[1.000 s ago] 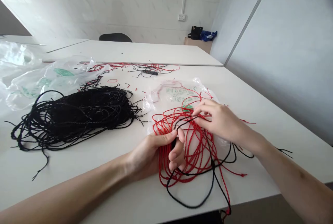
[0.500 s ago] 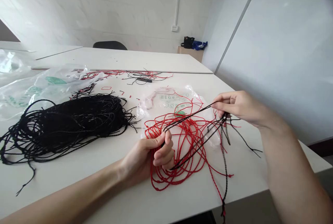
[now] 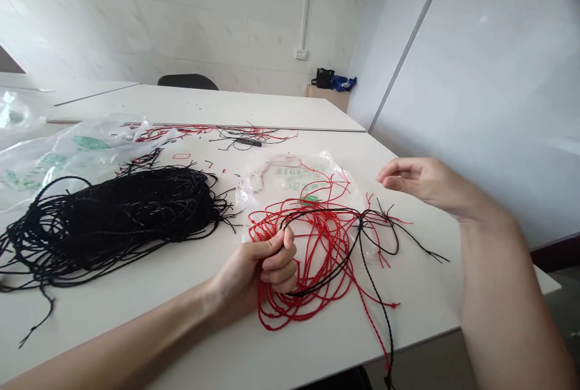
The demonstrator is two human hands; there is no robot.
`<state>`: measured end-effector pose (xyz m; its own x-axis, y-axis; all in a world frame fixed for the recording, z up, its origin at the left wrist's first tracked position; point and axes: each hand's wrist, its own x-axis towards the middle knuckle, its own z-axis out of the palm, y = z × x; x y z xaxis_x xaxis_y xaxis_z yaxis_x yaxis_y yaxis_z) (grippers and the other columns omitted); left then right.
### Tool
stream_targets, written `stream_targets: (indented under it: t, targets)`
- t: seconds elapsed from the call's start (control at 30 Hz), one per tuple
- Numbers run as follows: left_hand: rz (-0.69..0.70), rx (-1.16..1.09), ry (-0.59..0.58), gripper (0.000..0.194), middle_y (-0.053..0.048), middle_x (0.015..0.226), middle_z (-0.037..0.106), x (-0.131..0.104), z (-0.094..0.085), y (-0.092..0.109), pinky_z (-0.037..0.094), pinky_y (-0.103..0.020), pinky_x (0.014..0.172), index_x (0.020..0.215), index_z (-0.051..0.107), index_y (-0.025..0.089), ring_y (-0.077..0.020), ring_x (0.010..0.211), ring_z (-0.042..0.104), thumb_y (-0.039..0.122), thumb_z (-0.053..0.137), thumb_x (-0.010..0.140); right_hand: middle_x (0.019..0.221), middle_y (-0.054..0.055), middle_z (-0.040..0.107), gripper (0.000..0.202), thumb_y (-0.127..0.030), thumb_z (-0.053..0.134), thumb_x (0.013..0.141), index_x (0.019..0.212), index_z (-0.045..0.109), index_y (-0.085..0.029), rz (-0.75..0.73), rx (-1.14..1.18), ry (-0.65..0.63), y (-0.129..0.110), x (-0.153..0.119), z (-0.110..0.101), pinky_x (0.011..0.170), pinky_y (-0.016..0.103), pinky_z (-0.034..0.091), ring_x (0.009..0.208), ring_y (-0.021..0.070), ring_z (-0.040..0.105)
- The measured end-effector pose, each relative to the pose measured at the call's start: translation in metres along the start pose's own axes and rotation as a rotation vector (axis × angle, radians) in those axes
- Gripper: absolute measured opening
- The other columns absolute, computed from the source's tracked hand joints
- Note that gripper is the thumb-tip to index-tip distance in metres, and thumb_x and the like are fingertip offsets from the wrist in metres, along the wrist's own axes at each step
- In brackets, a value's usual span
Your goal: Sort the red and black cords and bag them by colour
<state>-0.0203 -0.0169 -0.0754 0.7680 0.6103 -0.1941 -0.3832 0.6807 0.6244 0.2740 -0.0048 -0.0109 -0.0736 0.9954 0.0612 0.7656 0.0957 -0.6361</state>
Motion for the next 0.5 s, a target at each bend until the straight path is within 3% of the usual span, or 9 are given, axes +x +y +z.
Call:
stream_targets:
  t: [0.13, 0.23, 0.37, 0.5]
  targets:
    - [-0.010, 0.008, -0.001, 0.017, 0.007, 0.049, 0.015, 0.000, -0.001, 0.000, 0.016, -0.023, 0.045, 0.069, 0.043, 0.016, -0.0057, 0.043, 0.015, 0.019, 0.039, 0.085, 0.079, 0.003, 0.065, 0.029, -0.047, 0.060, 0.071, 0.078, 0.066, -0.020, 0.014, -0.102, -0.252, -0.002, 0.000, 0.006, 0.062, 0.027, 0.043, 0.069, 0.0155, 0.057]
    - [-0.004, 0.013, -0.007, 0.020, 0.006, 0.049, 0.014, 0.001, 0.000, 0.000, 0.015, -0.023, 0.046, 0.067, 0.044, 0.016, -0.0059, 0.043, 0.014, 0.019, 0.037, 0.086, 0.072, 0.002, 0.063, 0.026, -0.045, 0.060, 0.070, 0.079, 0.067, -0.021, 0.038, -0.177, -0.315, -0.004, 0.006, 0.021, 0.055, 0.026, 0.040, 0.061, 0.0140, 0.055]
    - [0.009, 0.012, -0.013, 0.020, 0.006, 0.049, 0.014, 0.001, 0.000, -0.001, 0.015, -0.023, 0.046, 0.068, 0.045, 0.015, -0.0057, 0.043, 0.014, 0.020, 0.037, 0.086, 0.066, 0.002, 0.061, 0.023, -0.040, 0.056, 0.073, 0.070, 0.065, -0.019, 0.031, -0.181, -0.255, 0.000, 0.010, 0.024, 0.057, 0.026, 0.040, 0.061, 0.0140, 0.054]
    - [0.013, 0.023, -0.010, 0.019, 0.006, 0.050, 0.015, 0.001, -0.001, -0.001, 0.015, -0.023, 0.046, 0.069, 0.044, 0.015, -0.0057, 0.044, 0.015, 0.020, 0.038, 0.086, 0.080, 0.005, 0.064, 0.023, -0.039, 0.055, 0.075, 0.073, 0.058, -0.016, -0.043, 0.144, 0.006, -0.007, 0.005, 0.015, 0.071, 0.029, 0.043, 0.078, 0.0170, 0.058]
